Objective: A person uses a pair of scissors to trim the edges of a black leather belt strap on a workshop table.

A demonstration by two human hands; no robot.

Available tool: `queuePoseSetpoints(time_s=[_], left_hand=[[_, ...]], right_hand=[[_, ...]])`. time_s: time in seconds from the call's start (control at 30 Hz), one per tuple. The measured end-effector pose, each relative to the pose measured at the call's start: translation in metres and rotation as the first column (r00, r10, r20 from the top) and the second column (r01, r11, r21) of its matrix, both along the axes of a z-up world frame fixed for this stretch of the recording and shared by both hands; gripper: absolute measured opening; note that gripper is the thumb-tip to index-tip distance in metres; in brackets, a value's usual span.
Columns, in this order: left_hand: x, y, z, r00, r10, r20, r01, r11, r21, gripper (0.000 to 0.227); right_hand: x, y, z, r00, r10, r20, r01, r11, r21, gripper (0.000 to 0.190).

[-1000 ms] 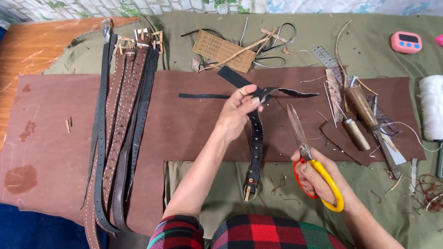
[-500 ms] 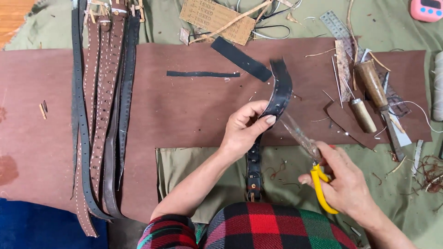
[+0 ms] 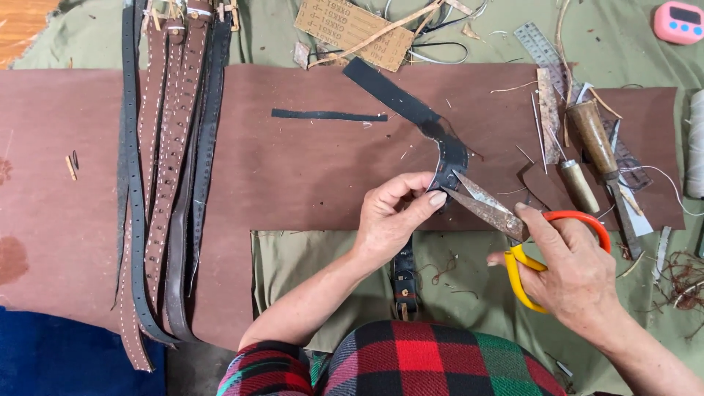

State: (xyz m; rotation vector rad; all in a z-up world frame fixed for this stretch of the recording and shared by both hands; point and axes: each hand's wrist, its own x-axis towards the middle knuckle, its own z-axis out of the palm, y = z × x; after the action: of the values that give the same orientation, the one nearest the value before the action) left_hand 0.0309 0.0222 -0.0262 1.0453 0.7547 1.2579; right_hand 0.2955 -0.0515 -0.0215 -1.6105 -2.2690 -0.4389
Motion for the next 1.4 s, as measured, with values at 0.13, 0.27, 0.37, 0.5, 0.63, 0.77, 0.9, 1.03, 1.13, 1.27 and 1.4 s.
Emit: queuePoseSetpoints(time_s=[0.13, 0.27, 0.37, 0.5, 0.63, 0.77, 0.9, 1.03, 1.13, 1.27, 1.4], left_hand=[[-0.002, -0.001, -0.002, 1.000, 0.002, -0.018, -0.001, 1.000, 0.028, 0.019], [-0.003, 0.000, 0.001, 1.000, 0.003, -0.012, -0.003, 1.000, 0.012, 0.021], [-0.003, 0.000, -0.002, 1.000, 0.010, -0.028, -0.011, 1.000, -0.014, 0.021], [-0.006, 0.000, -0.002, 1.000, -0.005, -0.025, 0.005, 1.000, -0.025, 0.019], [-0.007, 0.001, -0.003, 1.000, -0.009, -0.025, 0.009, 1.000, -0.012, 0.019], [-0.008, 0.001, -0.006, 1.000, -0.003, -0.020, 0.002, 1.000, -0.002, 0.019], [-0.008, 0.001, -0.007, 1.000, 0.005, -0.015, -0.005, 1.000, -0.009, 0.019], [-0.006, 0.002, -0.012, 1.000, 0.012, 0.002, -0.011, 0.998, -0.063, 0.019], [-0.005, 0.003, -0.013, 0.999, 0.027, 0.024, -0.025, 0.997, -0.079, 0.017], [-0.006, 0.004, -0.012, 0.999, 0.033, 0.014, -0.031, 0.993, -0.114, 0.017], [-0.004, 0.004, -0.017, 0.994, 0.030, 0.104, -0.015, 0.990, -0.143, 0.017]], right_hand=[[0.003, 0.002, 0.002, 1.000, 0.012, 0.012, -0.012, 1.000, -0.011, 0.079], [0.005, 0.006, 0.005, 0.998, 0.064, 0.024, -0.064, 0.998, -0.002, 0.076], [0.005, 0.008, 0.006, 0.995, 0.093, 0.029, -0.093, 0.996, 0.006, 0.072], [0.000, 0.009, 0.012, 0.996, 0.092, -0.001, -0.092, 0.995, -0.028, 0.061], [-0.001, 0.011, 0.014, 0.993, 0.119, -0.008, -0.119, 0.992, -0.043, 0.066], [-0.004, 0.013, 0.016, 0.994, 0.111, 0.008, -0.111, 0.992, -0.064, 0.064], [-0.004, 0.013, 0.012, 0.995, 0.076, 0.057, -0.071, 0.994, -0.081, 0.058], [-0.005, 0.013, 0.010, 0.995, 0.067, 0.081, -0.060, 0.995, -0.082, 0.057], [-0.005, 0.014, 0.007, 0.995, 0.044, 0.088, -0.037, 0.996, -0.081, 0.053], [-0.004, 0.015, 0.006, 0.986, 0.038, 0.161, -0.028, 0.998, -0.063, 0.055], [0.000, 0.017, 0.003, 0.985, 0.037, 0.168, -0.019, 0.994, -0.104, 0.053]])
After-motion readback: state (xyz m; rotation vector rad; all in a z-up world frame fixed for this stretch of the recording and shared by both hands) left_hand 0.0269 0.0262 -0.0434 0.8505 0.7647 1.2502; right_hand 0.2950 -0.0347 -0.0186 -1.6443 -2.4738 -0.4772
